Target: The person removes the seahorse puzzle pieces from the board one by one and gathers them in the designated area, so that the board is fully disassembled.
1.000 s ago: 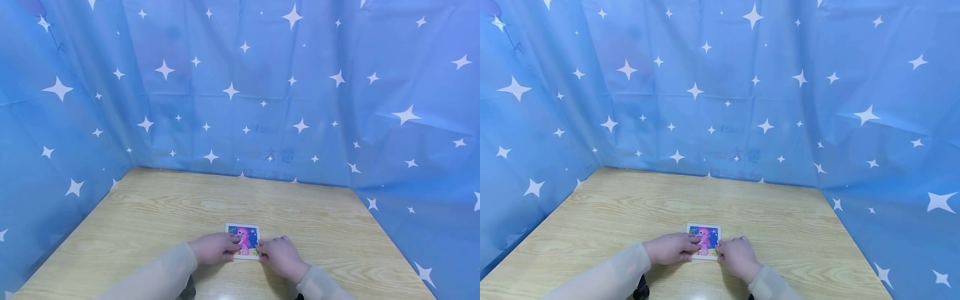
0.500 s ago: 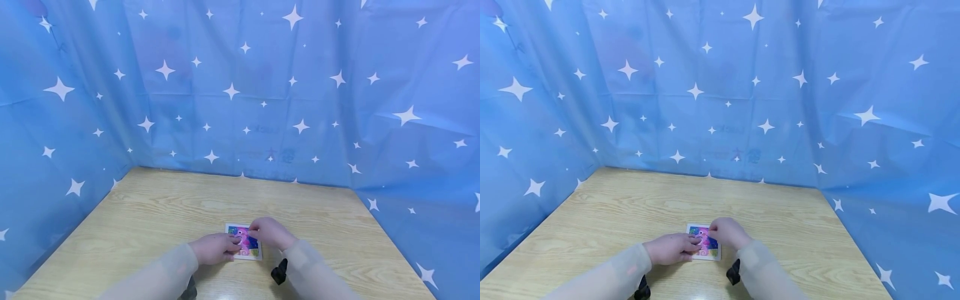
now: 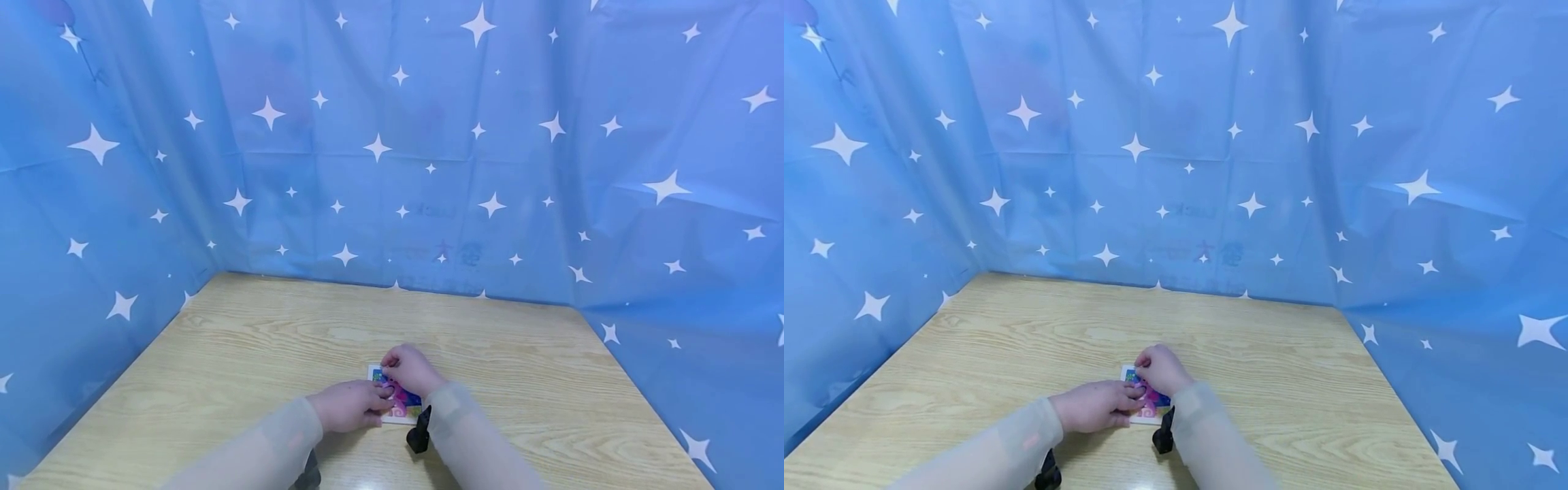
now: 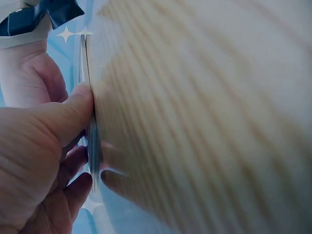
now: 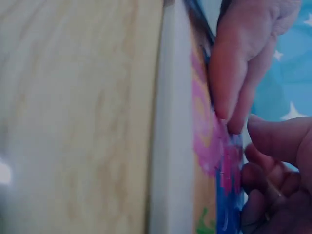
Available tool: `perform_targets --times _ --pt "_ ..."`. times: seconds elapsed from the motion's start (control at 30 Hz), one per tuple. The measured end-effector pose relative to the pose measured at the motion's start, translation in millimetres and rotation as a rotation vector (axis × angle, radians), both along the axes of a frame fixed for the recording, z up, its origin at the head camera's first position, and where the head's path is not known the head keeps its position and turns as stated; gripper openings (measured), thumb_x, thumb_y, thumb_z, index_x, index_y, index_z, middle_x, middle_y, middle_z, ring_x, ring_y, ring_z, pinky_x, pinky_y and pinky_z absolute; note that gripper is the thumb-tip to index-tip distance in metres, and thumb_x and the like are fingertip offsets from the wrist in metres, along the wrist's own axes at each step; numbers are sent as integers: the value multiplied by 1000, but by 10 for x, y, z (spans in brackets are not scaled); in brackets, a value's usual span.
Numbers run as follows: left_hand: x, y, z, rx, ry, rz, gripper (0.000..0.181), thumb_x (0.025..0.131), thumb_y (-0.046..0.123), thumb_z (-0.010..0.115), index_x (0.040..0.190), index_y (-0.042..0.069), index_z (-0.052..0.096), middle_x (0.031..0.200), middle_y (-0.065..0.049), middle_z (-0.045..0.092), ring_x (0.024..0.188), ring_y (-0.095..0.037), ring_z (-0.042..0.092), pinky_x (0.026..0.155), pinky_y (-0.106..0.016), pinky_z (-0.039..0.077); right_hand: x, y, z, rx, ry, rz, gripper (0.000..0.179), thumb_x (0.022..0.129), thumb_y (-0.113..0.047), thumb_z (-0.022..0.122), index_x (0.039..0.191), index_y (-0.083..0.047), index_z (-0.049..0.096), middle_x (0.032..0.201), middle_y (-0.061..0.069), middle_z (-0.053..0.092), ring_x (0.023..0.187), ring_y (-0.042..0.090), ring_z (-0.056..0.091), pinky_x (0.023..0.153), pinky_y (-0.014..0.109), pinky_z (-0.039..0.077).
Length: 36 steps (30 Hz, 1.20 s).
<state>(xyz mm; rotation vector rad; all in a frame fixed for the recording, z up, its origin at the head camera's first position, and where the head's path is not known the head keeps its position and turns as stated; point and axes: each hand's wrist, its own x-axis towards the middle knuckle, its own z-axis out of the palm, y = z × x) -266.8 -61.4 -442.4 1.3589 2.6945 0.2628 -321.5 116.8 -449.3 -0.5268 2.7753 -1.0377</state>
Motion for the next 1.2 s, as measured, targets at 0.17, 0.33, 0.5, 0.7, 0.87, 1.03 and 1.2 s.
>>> perform_targets --times 0.17,0.33,0.5,0.7,0.87,1.03,1.2 --pt "-6 -4 6 -9 43 -39 39 94 25 61 130 11 61 139 -6 53 131 -20 45 107 -30 37 15 -29 -12 12 11 8 4 87 -6 69 90 -9 69 94 2 55 84 15 53 77 36 48" --pt "-17 -13 26 -26 57 -79 39 94 23 62 132 14 61 138 -3 54 130 -18 46 107 -28 38 1 -33 -38 17 1 -6 6 86 -7 71 91 -11 69 94 1 54 85 16 54 80 39 48" --pt "-20 -19 37 -31 35 -95 38 94 21 62 132 19 61 139 0 53 130 -16 46 105 -27 39 -13 -28 -66 26 4 -10 6 86 -8 71 90 -13 69 95 1 54 86 16 54 81 40 48" --pt "-15 -12 23 -34 21 -83 39 95 21 61 134 20 58 142 1 50 133 -15 43 106 -27 38 -15 -17 -69 28 16 -28 6 85 -10 72 90 -14 73 92 -1 56 85 16 54 82 40 48" --pt "-16 -8 14 -30 22 -81 39 95 21 60 134 20 58 142 0 49 133 -16 42 106 -27 38 -11 -14 -73 40 41 -28 8 83 -10 74 90 -13 76 88 -2 56 83 15 54 81 39 48" --pt "-17 -12 9 -23 28 -92 39 95 20 61 133 19 59 141 0 50 133 -17 43 107 -27 37 0 -23 -59 54 26 -27 8 83 -9 73 90 -12 76 88 -2 56 84 16 54 82 39 48" --pt "-13 -9 13 -3 32 -105 37 95 19 61 132 17 61 139 -1 53 132 -20 44 106 -28 38 22 -36 -29 69 14 -28 7 85 -9 72 91 -10 76 88 -2 56 85 15 55 82 39 49"
